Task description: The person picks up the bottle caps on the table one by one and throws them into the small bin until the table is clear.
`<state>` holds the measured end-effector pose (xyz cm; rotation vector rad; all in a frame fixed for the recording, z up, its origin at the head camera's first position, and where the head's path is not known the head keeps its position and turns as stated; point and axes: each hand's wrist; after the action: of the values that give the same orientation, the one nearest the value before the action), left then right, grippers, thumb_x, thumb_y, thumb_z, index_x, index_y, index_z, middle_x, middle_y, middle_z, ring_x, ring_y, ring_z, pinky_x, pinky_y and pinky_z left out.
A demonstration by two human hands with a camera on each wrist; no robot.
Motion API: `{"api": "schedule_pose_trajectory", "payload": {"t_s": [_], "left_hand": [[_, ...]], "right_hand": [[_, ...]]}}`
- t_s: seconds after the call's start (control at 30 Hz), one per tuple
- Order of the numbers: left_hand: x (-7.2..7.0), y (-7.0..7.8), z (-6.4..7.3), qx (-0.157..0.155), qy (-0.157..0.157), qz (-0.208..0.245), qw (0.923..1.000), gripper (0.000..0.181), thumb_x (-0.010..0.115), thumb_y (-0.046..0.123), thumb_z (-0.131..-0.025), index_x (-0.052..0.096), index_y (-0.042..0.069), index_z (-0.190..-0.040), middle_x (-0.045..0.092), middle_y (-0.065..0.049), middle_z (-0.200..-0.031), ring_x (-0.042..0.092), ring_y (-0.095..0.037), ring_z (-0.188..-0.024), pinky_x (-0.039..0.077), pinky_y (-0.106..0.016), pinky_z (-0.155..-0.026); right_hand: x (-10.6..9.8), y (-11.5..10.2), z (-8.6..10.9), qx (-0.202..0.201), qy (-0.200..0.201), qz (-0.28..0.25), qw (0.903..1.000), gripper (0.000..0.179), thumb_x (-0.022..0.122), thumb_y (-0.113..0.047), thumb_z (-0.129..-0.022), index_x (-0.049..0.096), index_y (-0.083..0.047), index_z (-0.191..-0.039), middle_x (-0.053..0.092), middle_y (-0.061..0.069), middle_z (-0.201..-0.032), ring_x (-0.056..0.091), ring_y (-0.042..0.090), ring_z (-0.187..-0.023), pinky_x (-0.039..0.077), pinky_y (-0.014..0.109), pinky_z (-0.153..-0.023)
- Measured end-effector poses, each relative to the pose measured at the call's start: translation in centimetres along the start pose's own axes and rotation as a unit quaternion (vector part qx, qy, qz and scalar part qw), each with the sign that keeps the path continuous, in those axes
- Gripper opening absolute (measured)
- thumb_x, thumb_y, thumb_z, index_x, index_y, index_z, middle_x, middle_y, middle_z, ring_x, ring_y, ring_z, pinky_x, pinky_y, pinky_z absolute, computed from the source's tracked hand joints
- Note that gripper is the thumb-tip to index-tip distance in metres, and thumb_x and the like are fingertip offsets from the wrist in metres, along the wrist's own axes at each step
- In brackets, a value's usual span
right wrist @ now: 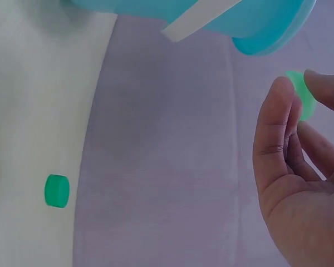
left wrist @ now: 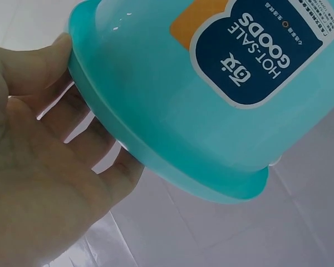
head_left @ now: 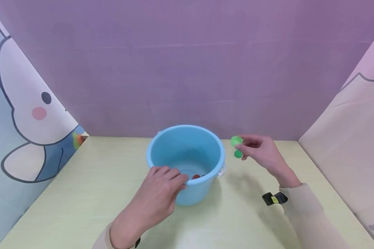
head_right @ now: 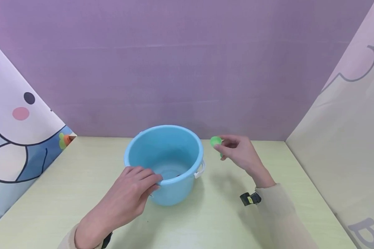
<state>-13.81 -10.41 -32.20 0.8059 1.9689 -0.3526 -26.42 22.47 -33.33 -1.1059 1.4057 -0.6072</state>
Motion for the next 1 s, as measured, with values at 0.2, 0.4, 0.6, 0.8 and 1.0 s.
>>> {"api": "schedule_pose_trajectory", "payload": {"t_s": [0.2,0.4,0.6,0.8,1.0], "left_hand": [[-0.1,0.0,0.0,0.0,0.002,0.0,1.0,0.021,0.083,0.012,-0.085,0.069,0.017,-0.1,0.065,0.006,-0.088,0.056,-0.015,-0.085,0.045,-0.038,-0.079],[-0.1,0.0,0.0,-0.002,0.001,0.001,1.0,0.021,0.083,0.012,-0.085,0.069,0.017,-0.1,0.066,0.006,-0.088,0.056,-0.015,-0.084,0.045,-0.038,-0.079],[-0.1,0.1,0.0,-0.003,0.001,0.001,1.0,0.021,0.083,0.013,-0.085,0.069,0.017,-0.1,0.065,0.006,-0.088,0.055,-0.015,-0.084,0.045,-0.037,-0.079],[-0.1,0.0,0.0,-0.002,0.001,-0.002,1.0,0.019,0.082,0.013,-0.086,0.069,0.017,-0.101,0.065,0.006,-0.087,0.055,-0.015,-0.085,0.045,-0.037,-0.079],[-0.1,0.0,0.1,-0.006,-0.003,-0.002,1.0,0.02,0.082,0.014,-0.086,0.07,0.017,-0.102,0.065,0.006,-0.088,0.056,-0.015,-0.085,0.046,-0.037,-0.079]], "right_hand": [[0.1,-1.0,0.1,-0.015,-0.003,-0.003,0.9999,0.04,0.078,-0.028,-0.092,0.07,-0.011,-0.128,0.073,0.008,-0.092,0.069,0.027,-0.074,0.056,0.034,-0.075],[0.4,-2.2,0.3,-0.024,-0.004,0.005,0.9997,0.039,0.078,-0.027,-0.092,0.07,-0.012,-0.128,0.072,0.009,-0.094,0.069,0.027,-0.073,0.055,0.033,-0.074],[0.7,-3.0,0.3,-0.047,-0.007,-0.001,0.9989,0.037,0.078,-0.023,-0.092,0.071,-0.011,-0.126,0.072,0.009,-0.093,0.068,0.027,-0.07,0.054,0.032,-0.07],[1.2,-3.6,0.2,-0.072,-0.014,-0.013,0.9972,0.035,0.078,-0.018,-0.091,0.072,-0.008,-0.125,0.071,0.012,-0.094,0.068,0.028,-0.069,0.058,0.037,-0.068],[1.8,-4.3,0.1,-0.077,-0.02,-0.034,0.9963,0.035,0.08,-0.019,-0.09,0.073,-0.01,-0.123,0.072,0.014,-0.096,0.068,0.029,-0.069,0.059,0.038,-0.067]]}}
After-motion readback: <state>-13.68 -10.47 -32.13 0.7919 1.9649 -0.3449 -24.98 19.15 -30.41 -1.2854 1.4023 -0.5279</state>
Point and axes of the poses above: each hand's wrist, its own z-axis away from the middle knuckle, its own x-axis out of the palm, y = z × x
